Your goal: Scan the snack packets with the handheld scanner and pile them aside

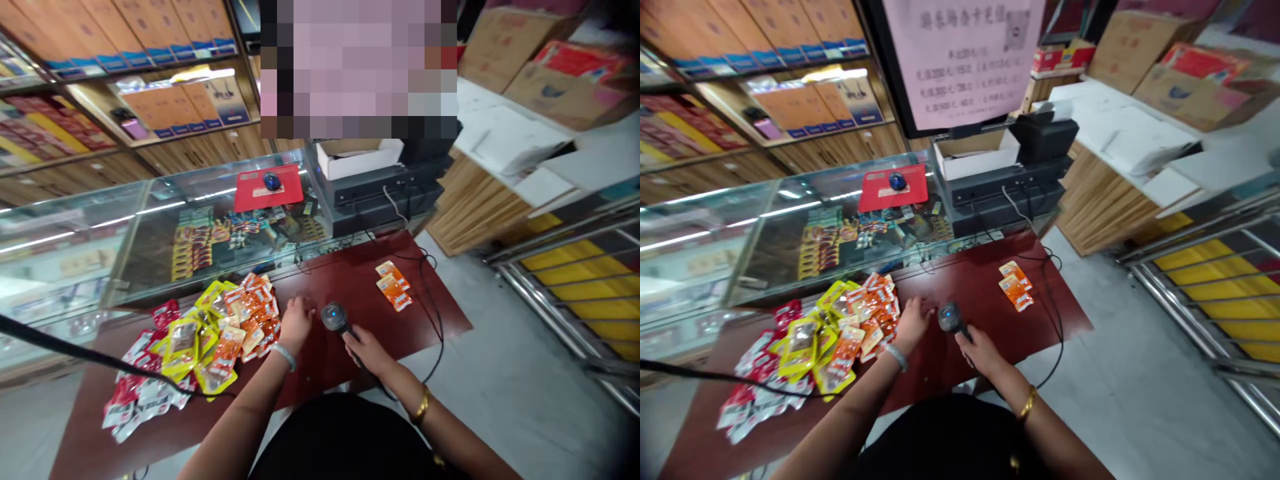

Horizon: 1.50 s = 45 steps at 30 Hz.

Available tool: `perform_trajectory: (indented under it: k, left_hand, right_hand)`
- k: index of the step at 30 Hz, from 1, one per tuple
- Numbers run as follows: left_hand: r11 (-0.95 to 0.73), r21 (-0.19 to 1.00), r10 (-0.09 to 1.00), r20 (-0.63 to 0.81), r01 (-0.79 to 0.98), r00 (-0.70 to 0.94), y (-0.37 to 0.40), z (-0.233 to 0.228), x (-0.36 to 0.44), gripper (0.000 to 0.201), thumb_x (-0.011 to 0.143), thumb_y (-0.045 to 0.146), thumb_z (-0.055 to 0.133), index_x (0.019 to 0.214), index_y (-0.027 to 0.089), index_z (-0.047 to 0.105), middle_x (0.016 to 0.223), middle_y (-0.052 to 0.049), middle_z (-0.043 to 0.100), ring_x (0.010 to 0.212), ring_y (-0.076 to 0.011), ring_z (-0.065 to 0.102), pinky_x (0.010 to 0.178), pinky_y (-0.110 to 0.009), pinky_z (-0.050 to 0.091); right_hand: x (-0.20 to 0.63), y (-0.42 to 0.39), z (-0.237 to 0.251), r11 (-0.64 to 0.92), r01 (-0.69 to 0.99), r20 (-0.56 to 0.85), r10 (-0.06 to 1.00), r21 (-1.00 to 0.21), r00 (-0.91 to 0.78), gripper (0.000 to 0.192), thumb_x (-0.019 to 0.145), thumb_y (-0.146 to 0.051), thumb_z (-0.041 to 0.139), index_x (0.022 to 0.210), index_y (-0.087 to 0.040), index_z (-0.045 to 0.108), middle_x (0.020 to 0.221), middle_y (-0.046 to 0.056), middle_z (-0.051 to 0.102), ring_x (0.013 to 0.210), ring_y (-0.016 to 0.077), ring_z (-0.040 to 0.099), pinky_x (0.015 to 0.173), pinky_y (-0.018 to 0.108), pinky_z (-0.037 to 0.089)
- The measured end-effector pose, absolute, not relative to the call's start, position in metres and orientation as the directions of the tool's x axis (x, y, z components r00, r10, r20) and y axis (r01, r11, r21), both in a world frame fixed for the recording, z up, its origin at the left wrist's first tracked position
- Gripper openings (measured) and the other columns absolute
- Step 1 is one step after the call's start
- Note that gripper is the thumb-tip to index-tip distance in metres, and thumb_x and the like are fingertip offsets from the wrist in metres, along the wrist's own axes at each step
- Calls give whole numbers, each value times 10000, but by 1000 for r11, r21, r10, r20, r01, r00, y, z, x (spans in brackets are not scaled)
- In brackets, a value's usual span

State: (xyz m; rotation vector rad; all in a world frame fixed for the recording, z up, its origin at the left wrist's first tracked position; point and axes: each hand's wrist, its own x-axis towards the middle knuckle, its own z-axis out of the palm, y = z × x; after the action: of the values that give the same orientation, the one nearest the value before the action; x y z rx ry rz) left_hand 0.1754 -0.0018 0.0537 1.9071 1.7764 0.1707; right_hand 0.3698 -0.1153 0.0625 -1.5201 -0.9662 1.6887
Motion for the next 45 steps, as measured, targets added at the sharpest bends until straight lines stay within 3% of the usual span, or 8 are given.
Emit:
perform_trajectory:
  k: [8, 15, 21, 24, 28, 34, 38, 45]
  left_hand:
    - [-220, 601, 816, -319, 769, 483, 33, 37, 336, 299, 879, 187, 622, 1174, 171, 669, 1177, -105, 645, 1060, -193, 611, 984, -276, 451]
    - [-260, 557, 772, -371, 789, 516, 61, 22, 414, 302, 952, 189, 466, 1103, 151, 725, 1123, -144, 694, 1028, -208, 646, 939, -289, 464]
    - [-244, 491, 751, -451, 837, 483, 68, 12, 429, 225, 922, 242, 548, 1015, 107, 702, 1027, -178, 708, 931, -229, 678, 826, -306, 473]
    - [-209, 512, 752, -461, 833, 472, 62, 8, 420, 208, 929, 252, 547, 1030, 135, 686, 931, -127, 720, 827, -196, 673, 760, -289, 465]
    - [16, 594, 741, -547, 804, 390, 48, 0, 390, 186, 913, 255, 578, 993, 146, 706, 789, -61, 704, 626, -131, 596, 633, -248, 428]
    - [413, 776, 736, -593, 477, 327, 25, -7, 306, 317, 890, 380, 596, 977, 106, 731, 688, -23, 673, 466, -65, 418, 483, -201, 336]
    - [475, 777, 798, -578, 413, 171, 15, 2, 239, 343, 884, 386, 579, 1023, 108, 725, 624, -1, 641, 424, -63, 380, 454, -205, 327]
    - [403, 788, 898, -438, 465, -36, -2, 28, 136, 299, 839, 312, 623, 1055, 144, 742, 747, -68, 732, 718, -181, 656, 654, -279, 532]
  right_hand:
    - [455, -145, 55, -562, -135, -578, 803, -816, 145, 538, 793, -766, 525, 832, -233, 463, 525, -96, 478, 373, 78, 399, 383, 208, 307]
    - [501, -165, 55, -545, -143, -563, 786, -826, 255, 547, 799, -773, 518, 801, -228, 472, 552, -66, 492, 417, 86, 408, 395, 216, 316]
    - [504, -173, 52, -550, -165, -574, 773, -819, 272, 556, 797, -783, 510, 819, -229, 477, 563, -62, 491, 433, 94, 411, 407, 222, 316]
    - [499, -174, 50, -547, -151, -567, 785, -824, 250, 552, 808, -776, 502, 836, -225, 483, 564, -64, 499, 434, 94, 417, 421, 226, 324]
    - [488, -169, 52, -555, -94, -560, 797, -827, 227, 530, 821, -757, 497, 817, -227, 487, 548, -66, 505, 419, 94, 419, 427, 231, 328]
    - [451, -152, 61, -611, -23, -611, 789, -791, 57, 551, 775, -779, 519, 805, -229, 483, 517, -76, 487, 398, 96, 412, 403, 226, 311]
    - [412, -138, 67, -568, 12, -566, 816, -823, -116, 546, 799, -767, 532, 763, -225, 471, 532, -62, 500, 409, 88, 406, 410, 222, 303]
    - [336, -113, 80, -505, 61, -490, 791, -861, -367, 555, 846, -723, 545, 977, -184, 575, 578, -55, 505, 449, 100, 418, 413, 215, 308]
